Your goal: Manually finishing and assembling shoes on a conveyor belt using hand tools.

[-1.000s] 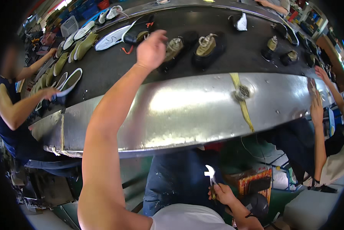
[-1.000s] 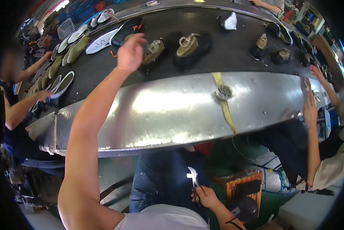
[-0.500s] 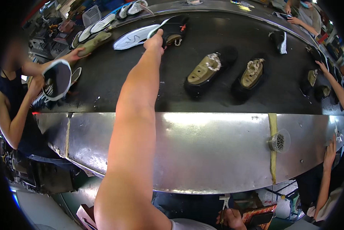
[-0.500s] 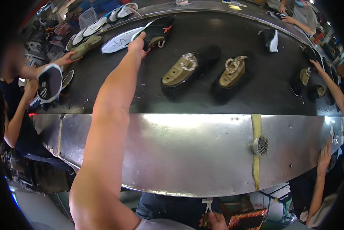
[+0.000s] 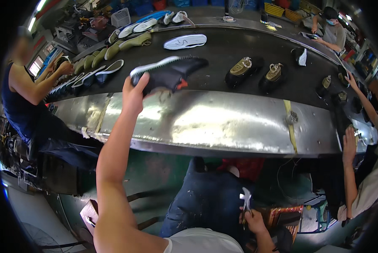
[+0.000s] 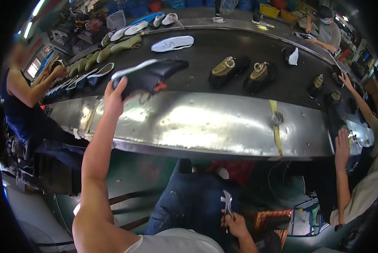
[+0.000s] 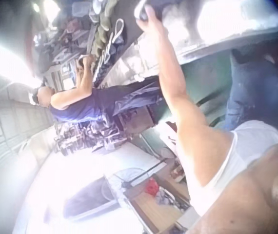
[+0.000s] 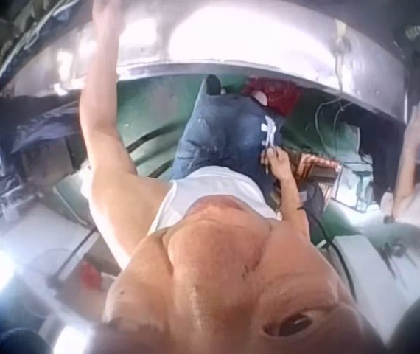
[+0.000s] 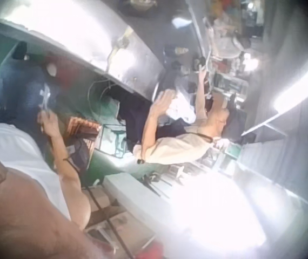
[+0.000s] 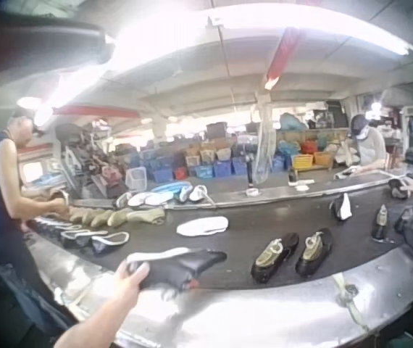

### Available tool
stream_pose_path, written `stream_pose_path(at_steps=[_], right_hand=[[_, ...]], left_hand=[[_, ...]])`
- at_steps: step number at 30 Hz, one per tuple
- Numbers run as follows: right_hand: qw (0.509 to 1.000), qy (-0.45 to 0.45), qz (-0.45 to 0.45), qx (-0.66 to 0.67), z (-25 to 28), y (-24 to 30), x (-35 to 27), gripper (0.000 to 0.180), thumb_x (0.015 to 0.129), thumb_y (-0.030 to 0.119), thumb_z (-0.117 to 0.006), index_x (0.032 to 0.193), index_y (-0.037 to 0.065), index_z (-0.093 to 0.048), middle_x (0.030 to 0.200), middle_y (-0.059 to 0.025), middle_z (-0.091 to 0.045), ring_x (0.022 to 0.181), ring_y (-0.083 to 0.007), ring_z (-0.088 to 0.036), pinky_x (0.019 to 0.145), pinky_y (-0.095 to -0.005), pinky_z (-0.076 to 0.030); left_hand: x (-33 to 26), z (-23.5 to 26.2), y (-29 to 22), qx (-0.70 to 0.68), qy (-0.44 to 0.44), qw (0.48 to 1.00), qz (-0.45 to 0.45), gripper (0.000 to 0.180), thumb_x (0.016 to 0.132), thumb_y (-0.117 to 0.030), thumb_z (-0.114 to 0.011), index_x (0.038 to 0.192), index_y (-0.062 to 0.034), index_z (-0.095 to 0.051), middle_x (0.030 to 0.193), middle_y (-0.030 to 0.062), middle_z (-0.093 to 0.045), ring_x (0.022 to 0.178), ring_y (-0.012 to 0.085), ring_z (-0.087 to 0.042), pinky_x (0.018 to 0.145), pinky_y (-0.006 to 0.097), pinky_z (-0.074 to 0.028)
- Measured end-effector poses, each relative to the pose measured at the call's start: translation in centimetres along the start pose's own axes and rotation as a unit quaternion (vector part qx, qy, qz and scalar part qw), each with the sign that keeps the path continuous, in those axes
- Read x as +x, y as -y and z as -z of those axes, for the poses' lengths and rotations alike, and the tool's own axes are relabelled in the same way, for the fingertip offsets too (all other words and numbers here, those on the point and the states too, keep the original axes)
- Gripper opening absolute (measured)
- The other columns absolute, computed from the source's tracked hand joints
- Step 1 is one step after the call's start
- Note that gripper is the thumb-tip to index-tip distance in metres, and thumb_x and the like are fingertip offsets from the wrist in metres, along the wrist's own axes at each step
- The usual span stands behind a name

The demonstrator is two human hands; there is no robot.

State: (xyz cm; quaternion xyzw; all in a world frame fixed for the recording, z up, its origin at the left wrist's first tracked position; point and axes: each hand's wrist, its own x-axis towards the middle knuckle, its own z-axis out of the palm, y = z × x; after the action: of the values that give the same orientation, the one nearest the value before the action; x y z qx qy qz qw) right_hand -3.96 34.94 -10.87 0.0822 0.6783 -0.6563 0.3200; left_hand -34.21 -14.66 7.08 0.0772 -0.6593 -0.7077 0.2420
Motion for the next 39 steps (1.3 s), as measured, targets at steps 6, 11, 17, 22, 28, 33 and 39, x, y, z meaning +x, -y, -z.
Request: stream_pose_path(at_steps=[6, 11, 17, 22, 28, 33, 39], right_hand=[[0.910, 0.115, -0.082, 0.390, -4.8, 1.6, 1.0, 0.077, 0.092, 0.076, -0.026, 0.113, 0.007, -0.051, 0.101, -0.0153, -0.064, 0.083, -0.0291, -0.064, 0.065, -0.0422, -0.052], [0.938, 0.151, -0.059, 0.306, -7.7, 1.1, -1.2, 0.063, 0.093, 0.054, -0.056, 0.124, 0.000, -0.055, 0.118, -0.0215, -0.065, 0.100, -0.0299, -0.067, 0.085, -0.0380, -0.054], [0.976, -0.107, 0.177, -0.065, -12.0, -3.1, -6.4, 0.058, 0.074, 0.020, -0.084, 0.119, 0.002, -0.052, 0.090, -0.0079, -0.063, 0.082, -0.0158, -0.062, 0.076, -0.0307, -0.050], [0.959, -0.114, 0.104, -0.240, -11.4, -4.2, -7.8, 0.049, 0.083, 0.031, -0.075, 0.115, 0.000, -0.055, 0.099, -0.0189, -0.069, 0.096, -0.0306, -0.068, 0.084, -0.0388, -0.052], [0.985, -0.048, 0.075, -0.147, -8.6, 0.7, -11.0, 0.027, 0.097, 0.021, -0.057, 0.111, -0.002, -0.058, 0.087, -0.0093, -0.070, 0.068, -0.0151, -0.064, 0.066, -0.0304, -0.052], [0.995, 0.061, 0.016, -0.084, -8.4, 2.0, -9.8, 0.030, 0.100, 0.017, -0.054, 0.121, -0.004, -0.055, 0.102, -0.0075, -0.067, 0.088, -0.0131, -0.064, 0.078, -0.0290, -0.051], [0.987, 0.139, -0.042, 0.065, -8.9, 5.5, -8.7, 0.032, 0.101, 0.018, -0.052, 0.125, -0.003, -0.053, 0.110, -0.0081, -0.063, 0.099, -0.0160, -0.064, 0.087, -0.0325, -0.053]], left_hand=[[-20.1, 5.6, -2.1, -0.163, 0.152, 0.973, 0.061, 0.062, 0.087, -0.031, -0.075, 0.130, 0.0051, -0.051, 0.112, 0.0133, -0.065, 0.101, 0.0211, -0.065, 0.092, 0.035, -0.053], [-28.1, 4.1, 3.9, -0.145, 0.368, 0.906, 0.148, 0.071, 0.083, -0.037, -0.078, 0.134, 0.0030, -0.050, 0.118, 0.0096, -0.064, 0.107, 0.0186, -0.062, 0.095, 0.035, -0.049], [-34.3, -0.7, 8.8, -0.127, 0.304, 0.893, 0.307, 0.069, 0.089, -0.032, -0.074, 0.143, -0.0070, -0.040, 0.126, 0.0085, -0.058, 0.115, 0.0182, -0.056, 0.098, 0.033, -0.046], [-36.2, -4.1, 10.4, -0.138, 0.374, 0.881, 0.256, 0.057, 0.087, -0.015, -0.075, 0.136, -0.0057, -0.047, 0.117, 0.0064, -0.059, 0.106, 0.0157, -0.058, 0.092, 0.031, -0.048], [-37.8, -3.0, 8.6, -0.122, 0.372, 0.888, 0.240, 0.057, 0.094, -0.015, -0.068, 0.144, -0.0095, -0.040, 0.117, 0.0058, -0.059, 0.105, 0.0131, -0.056, 0.093, 0.030, -0.047], [-37.8, -3.0, 7.6, -0.087, 0.424, 0.875, 0.217, 0.057, 0.099, -0.023, -0.061, 0.147, -0.0097, -0.033, 0.124, 0.0076, -0.056, 0.115, 0.0158, -0.052, 0.102, 0.031, -0.041], [-38.2, -2.2, 7.9, 0.020, 0.432, 0.893, 0.125, 0.057, 0.101, -0.031, -0.055, 0.148, -0.0059, -0.033, 0.141, 0.0128, -0.048, 0.134, 0.0236, -0.043, 0.111, 0.033, -0.032]])
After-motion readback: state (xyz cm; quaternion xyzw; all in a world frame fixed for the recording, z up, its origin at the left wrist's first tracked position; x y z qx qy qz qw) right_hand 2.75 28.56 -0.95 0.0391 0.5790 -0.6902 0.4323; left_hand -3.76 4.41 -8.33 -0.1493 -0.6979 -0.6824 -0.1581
